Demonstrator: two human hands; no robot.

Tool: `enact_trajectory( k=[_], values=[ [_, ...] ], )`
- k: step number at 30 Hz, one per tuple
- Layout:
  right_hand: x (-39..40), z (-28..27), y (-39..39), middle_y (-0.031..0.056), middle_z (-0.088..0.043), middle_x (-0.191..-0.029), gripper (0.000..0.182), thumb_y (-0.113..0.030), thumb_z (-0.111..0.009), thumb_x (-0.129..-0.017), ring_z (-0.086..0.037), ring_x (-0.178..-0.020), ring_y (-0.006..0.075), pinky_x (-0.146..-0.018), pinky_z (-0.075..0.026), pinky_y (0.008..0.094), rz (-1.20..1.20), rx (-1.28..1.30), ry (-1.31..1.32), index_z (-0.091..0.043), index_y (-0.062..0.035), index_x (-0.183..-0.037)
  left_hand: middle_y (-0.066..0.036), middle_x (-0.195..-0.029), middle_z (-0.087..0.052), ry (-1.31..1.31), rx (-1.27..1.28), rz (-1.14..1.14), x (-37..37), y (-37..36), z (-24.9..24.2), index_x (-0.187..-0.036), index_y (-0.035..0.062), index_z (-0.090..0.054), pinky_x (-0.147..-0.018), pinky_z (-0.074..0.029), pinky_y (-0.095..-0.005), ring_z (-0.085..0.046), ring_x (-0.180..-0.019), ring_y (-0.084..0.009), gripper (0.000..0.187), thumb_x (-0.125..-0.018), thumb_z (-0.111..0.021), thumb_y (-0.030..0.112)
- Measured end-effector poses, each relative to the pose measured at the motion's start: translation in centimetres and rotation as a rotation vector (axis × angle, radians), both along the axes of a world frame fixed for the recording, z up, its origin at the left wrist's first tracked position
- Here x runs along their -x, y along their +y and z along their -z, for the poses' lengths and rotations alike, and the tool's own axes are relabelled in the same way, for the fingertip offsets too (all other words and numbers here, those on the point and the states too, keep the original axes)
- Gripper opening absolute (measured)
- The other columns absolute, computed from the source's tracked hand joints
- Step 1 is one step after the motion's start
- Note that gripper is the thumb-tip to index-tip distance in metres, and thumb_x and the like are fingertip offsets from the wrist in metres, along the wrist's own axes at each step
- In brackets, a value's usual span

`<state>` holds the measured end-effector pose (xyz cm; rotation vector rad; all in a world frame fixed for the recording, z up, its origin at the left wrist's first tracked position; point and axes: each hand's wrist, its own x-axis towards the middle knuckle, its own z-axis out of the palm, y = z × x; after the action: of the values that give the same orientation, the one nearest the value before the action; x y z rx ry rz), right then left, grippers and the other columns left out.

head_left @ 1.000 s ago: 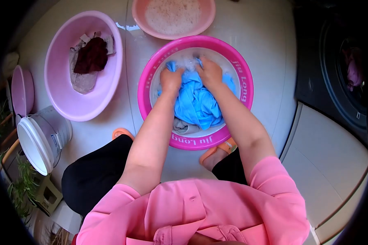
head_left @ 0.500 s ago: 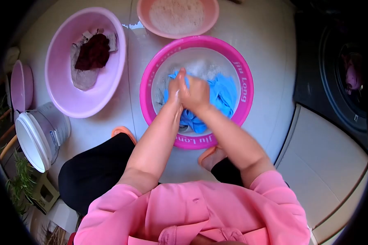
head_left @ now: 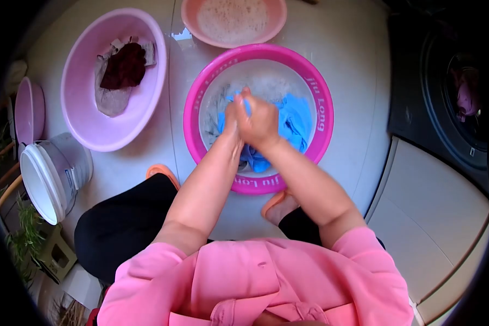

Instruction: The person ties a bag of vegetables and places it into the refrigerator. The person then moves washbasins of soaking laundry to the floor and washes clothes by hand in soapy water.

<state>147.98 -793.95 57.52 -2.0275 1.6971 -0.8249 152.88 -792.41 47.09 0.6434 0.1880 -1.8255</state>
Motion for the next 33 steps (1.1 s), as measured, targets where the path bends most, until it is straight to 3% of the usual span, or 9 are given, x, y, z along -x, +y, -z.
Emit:
enact_trajectory(
  k=[1,3,7,12,17,19,22,27,33],
  values=[
    [0.7,0.7,-1.0,0.0234,-0.057,-0.064,0.037,-0.031,-0.051,-0.086,-0.057,-0.061,0.0405,-0.051,-0.044,0.0446,-0.002,0.003,-0.057,-0.059,0.0002,-0.067,-0.014,-0.093,-0.058,0.118,0.084,-0.036,-0.4,0.0,-2.1,-0.103,-0.0070,-0.056,-0.072,-0.045,-0.0335,-0.055,-0.084,-0.0208,0.042,-0.086,-0.056,0.031],
    [3.1,0.8,-3.7,0.0229,-0.057,-0.064,0.032,-0.028,-0.052,-0.085,-0.057,-0.062,0.0405,-0.052,-0.044,0.0441,0.058,-0.085,0.056,-0.060,-0.0006,-0.071,-0.011,-0.088,-0.059,-0.259,-0.240,0.070,0.3,-2.4,-6.5,-0.096,-0.0038,-0.058,-0.068,-0.046,-0.0321,-0.056,-0.078,-0.0189,0.036,-0.086,-0.056,0.031],
    [0.9,-0.8,-1.2,0.0223,-0.058,-0.066,0.031,-0.031,-0.052,-0.085,-0.057,-0.062,0.0409,-0.053,-0.044,0.0451,0.090,-0.104,0.112,-0.063,-0.0036,-0.077,-0.008,-0.090,-0.060,-0.396,-0.305,0.259,-0.8,-2.6,-6.0,-0.095,0.0016,-0.059,-0.070,-0.050,-0.0315,-0.059,-0.077,-0.0179,0.031,-0.084,-0.060,0.030],
    [5.1,1.4,-4.0,0.0233,-0.059,-0.069,0.047,-0.041,-0.044,-0.087,-0.058,-0.068,0.0397,-0.061,-0.045,0.0477,0.194,-0.314,0.188,-0.061,-0.0002,-0.072,-0.011,-0.094,-0.061,-0.205,-0.169,0.088,0.0,-2.4,-7.2,-0.099,0.0013,-0.056,-0.075,-0.050,-0.0336,-0.061,-0.084,-0.0200,0.029,-0.086,-0.058,0.027],
    [10.0,-0.8,-5.5,0.0178,-0.064,-0.076,0.054,-0.050,-0.052,-0.083,-0.062,-0.073,0.0277,-0.068,-0.048,0.0381,0.129,-0.783,-0.138,-0.063,0.0029,-0.083,-0.013,-0.097,-0.061,-0.223,-0.095,0.082,-3.3,-3.6,-8.9,-0.107,0.0004,-0.052,-0.078,-0.050,-0.0366,-0.061,-0.088,-0.0230,0.040,-0.086,-0.057,0.034],
    [10.6,-4.1,-5.8,0.0098,-0.064,-0.084,0.047,-0.041,-0.064,-0.079,-0.060,-0.076,0.0174,-0.071,-0.048,0.0299,-0.015,-0.991,-0.634,-0.062,0.0029,-0.096,-0.012,-0.097,-0.060,-0.331,-0.086,0.037,-4.7,-4.4,-8.9,-0.106,0.0013,-0.053,-0.079,-0.050,-0.0368,-0.060,-0.087,-0.0228,0.043,-0.086,-0.057,0.039],
    [12.1,-6.6,-6.4,0.0061,-0.064,-0.090,0.042,-0.029,-0.070,-0.076,-0.060,-0.077,0.0137,-0.072,-0.048,0.0264,-0.099,-1.106,-0.536,-0.060,0.0020,-0.103,-0.013,-0.096,-0.060,-0.415,-0.047,0.009,-5.3,-4.6,-9.2,-0.106,-0.0028,-0.053,-0.076,-0.048,-0.0344,-0.059,-0.088,-0.0202,0.054,-0.081,-0.061,0.044],
    [13.2,-7.0,-6.5,0.0058,-0.064,-0.086,0.035,-0.027,-0.067,-0.078,-0.060,-0.075,0.0126,-0.069,-0.048,0.0250,-0.111,-1.110,-0.647,-0.061,0.0017,-0.098,-0.010,-0.098,-0.060,-0.476,0.251,0.241,-6.1,-4.4,-8.9,-0.106,-0.0013,-0.054,-0.081,-0.046,-0.0311,-0.057,-0.091,-0.0194,0.053,-0.066,-0.080,0.024],
    [13.2,-7.3,-6.6,0.0042,-0.064,-0.084,0.034,-0.028,-0.068,-0.077,-0.059,-0.075,0.0122,-0.071,-0.047,0.0260,-0.063,-1.164,-0.652,-0.063,-0.0011,-0.096,-0.007,-0.094,-0.060,-0.750,0.287,0.319,-5.8,-4.4,-9.7,-0.104,0.0009,-0.057,-0.079,-0.045,-0.0282,-0.056,-0.088,-0.0160,0.040,-0.069,-0.074,0.010]
  ],
)
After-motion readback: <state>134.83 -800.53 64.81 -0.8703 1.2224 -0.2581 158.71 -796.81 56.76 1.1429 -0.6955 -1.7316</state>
